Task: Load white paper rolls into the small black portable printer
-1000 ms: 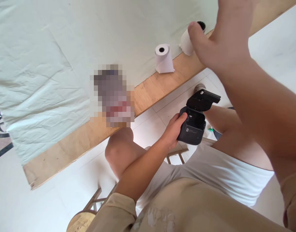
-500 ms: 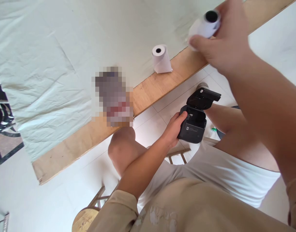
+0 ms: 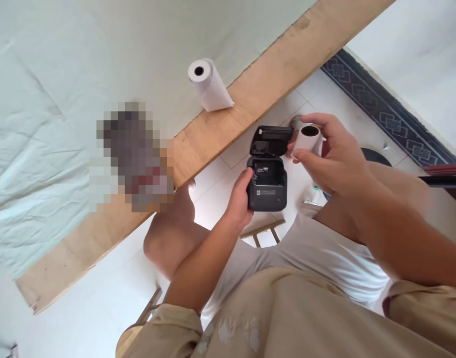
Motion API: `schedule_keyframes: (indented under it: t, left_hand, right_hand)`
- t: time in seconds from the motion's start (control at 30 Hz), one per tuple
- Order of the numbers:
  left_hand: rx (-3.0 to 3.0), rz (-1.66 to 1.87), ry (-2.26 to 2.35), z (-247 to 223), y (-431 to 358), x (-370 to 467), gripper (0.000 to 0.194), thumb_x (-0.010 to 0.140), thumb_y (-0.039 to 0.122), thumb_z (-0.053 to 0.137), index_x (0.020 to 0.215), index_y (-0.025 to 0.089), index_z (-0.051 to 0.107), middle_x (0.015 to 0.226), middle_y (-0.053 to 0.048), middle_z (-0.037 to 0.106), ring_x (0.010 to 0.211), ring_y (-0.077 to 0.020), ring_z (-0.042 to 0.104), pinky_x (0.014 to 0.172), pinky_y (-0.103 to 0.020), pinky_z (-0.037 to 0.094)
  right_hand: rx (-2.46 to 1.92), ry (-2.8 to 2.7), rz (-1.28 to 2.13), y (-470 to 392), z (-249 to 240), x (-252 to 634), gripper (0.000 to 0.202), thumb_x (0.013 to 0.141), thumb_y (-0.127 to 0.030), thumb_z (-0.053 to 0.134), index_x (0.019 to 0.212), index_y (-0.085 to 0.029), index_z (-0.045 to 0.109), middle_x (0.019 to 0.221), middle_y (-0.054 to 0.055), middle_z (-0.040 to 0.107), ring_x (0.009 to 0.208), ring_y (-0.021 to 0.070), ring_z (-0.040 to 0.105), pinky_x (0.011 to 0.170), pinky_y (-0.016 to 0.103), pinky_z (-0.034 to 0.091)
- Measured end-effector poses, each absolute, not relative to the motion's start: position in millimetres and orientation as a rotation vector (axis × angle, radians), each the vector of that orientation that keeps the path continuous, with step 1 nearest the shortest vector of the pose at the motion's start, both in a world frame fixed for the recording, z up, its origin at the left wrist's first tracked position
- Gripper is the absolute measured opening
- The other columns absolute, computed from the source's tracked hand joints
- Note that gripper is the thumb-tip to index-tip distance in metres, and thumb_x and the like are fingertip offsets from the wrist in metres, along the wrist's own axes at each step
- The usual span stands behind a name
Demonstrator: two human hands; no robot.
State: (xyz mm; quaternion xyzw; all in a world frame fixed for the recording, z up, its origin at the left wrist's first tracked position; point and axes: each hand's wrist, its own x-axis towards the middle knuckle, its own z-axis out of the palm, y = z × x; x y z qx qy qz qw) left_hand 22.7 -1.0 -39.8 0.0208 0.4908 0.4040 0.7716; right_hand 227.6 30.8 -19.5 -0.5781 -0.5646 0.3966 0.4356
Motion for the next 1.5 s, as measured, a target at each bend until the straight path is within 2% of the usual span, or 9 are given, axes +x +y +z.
schedule_keyframes:
  t: [0.07,0.13,0.23,0.33,0.43,0.63,1.07,1.27,1.5]
  left_hand:
    - [0.051,0.908,1.084,-39.0,2.5,23.5,0.032,0.094,0.052,0.08,0.098,0.021,0.075,0.093,-0.003,0.082,0.087,-0.0243,0.08,0.083,-0.035,0.06]
    - [0.093,0.925,1.075,-40.3,4.1,23.4,0.034,0.09,0.053,0.083,0.099,0.021,0.074,0.094,-0.003,0.082,0.091,-0.0246,0.08,0.082,-0.034,0.06]
    - [0.2,0.945,1.028,-45.1,2.9,22.8,0.04,0.081,0.05,0.09,0.103,0.022,0.073,0.096,-0.003,0.081,0.097,-0.025,0.081,0.082,-0.032,0.06]
    - [0.281,0.947,1.0,-49.5,0.6,23.4,0.045,0.075,0.05,0.094,0.104,0.023,0.071,0.094,-0.001,0.08,0.096,-0.0251,0.081,0.079,-0.031,0.061]
    - [0.306,0.959,0.971,-51.7,0.4,24.5,0.041,0.077,0.049,0.092,0.1,0.024,0.07,0.091,0.0,0.078,0.1,-0.0257,0.082,0.081,-0.032,0.062]
    - [0.32,0.964,0.959,-50.8,1.9,23.2,0.035,0.079,0.046,0.088,0.098,0.024,0.07,0.093,-0.001,0.078,0.108,-0.0266,0.081,0.089,-0.034,0.064]
    - [0.276,0.97,0.976,-46.9,1.8,16.5,0.037,0.076,0.046,0.089,0.097,0.024,0.067,0.094,-0.002,0.08,0.109,-0.0279,0.082,0.087,-0.034,0.065]
    - [0.293,0.963,0.953,-46.2,2.6,15.6,0.042,0.075,0.048,0.089,0.101,0.023,0.069,0.103,-0.003,0.082,0.112,-0.0291,0.082,0.088,-0.034,0.064]
    - [0.285,0.94,0.973,-49.9,2.3,21.9,0.041,0.076,0.049,0.087,0.103,0.024,0.07,0.098,-0.004,0.081,0.109,-0.0298,0.082,0.086,-0.036,0.064]
  right_hand:
    - [-1.324,-1.598,0.819,27.7,-23.9,221.3,0.053,0.085,-0.036,0.09,0.132,-0.03,0.066,0.116,0.004,0.075,0.092,0.0209,0.074,0.082,0.041,0.065]
    - [-1.224,-1.781,0.651,24.8,-28.7,218.1,0.038,0.088,-0.034,0.089,0.119,-0.029,0.066,0.115,0.004,0.076,0.098,0.0229,0.075,0.083,0.039,0.063]
    - [-1.15,-2.057,0.403,20.3,-35.6,214.8,0.022,0.093,-0.015,0.074,0.104,-0.027,0.059,0.107,0.002,0.078,0.093,0.0215,0.074,0.077,0.035,0.055]
    - [-1.179,-2.2,0.291,17.6,-39.4,212.3,0.027,0.086,-0.003,0.061,0.1,-0.026,0.055,0.11,0.002,0.079,0.088,0.0197,0.071,0.076,0.034,0.049]
    - [-1.186,-2.179,0.263,17.1,-40.0,210.5,0.025,0.086,-0.003,0.06,0.096,-0.025,0.057,0.112,0.003,0.078,0.094,0.0203,0.07,0.08,0.035,0.048]
    - [-1.166,-2.087,0.248,16.8,-41.8,207.6,0.023,0.088,-0.003,0.06,0.091,-0.025,0.064,0.098,0.003,0.066,0.084,0.018,0.06,0.075,0.033,0.049]
    - [-1.048,-2.02,0.299,20.0,-45.5,205.8,0.027,0.082,0.0,0.06,0.091,-0.026,0.062,0.107,0.003,0.069,0.091,0.0183,0.071,0.078,0.034,0.059]
    - [-0.98,-1.944,0.332,20.6,-48.1,201.8,0.029,0.083,0.003,0.057,0.09,-0.025,0.058,0.109,0.002,0.062,0.103,0.0182,0.077,0.08,0.032,0.061]
    - [-0.999,-1.813,0.317,16.4,-55.0,204.0,0.023,0.089,-0.004,0.066,0.084,-0.024,0.055,0.111,0.004,0.052,0.099,0.0188,0.08,0.078,0.035,0.067]
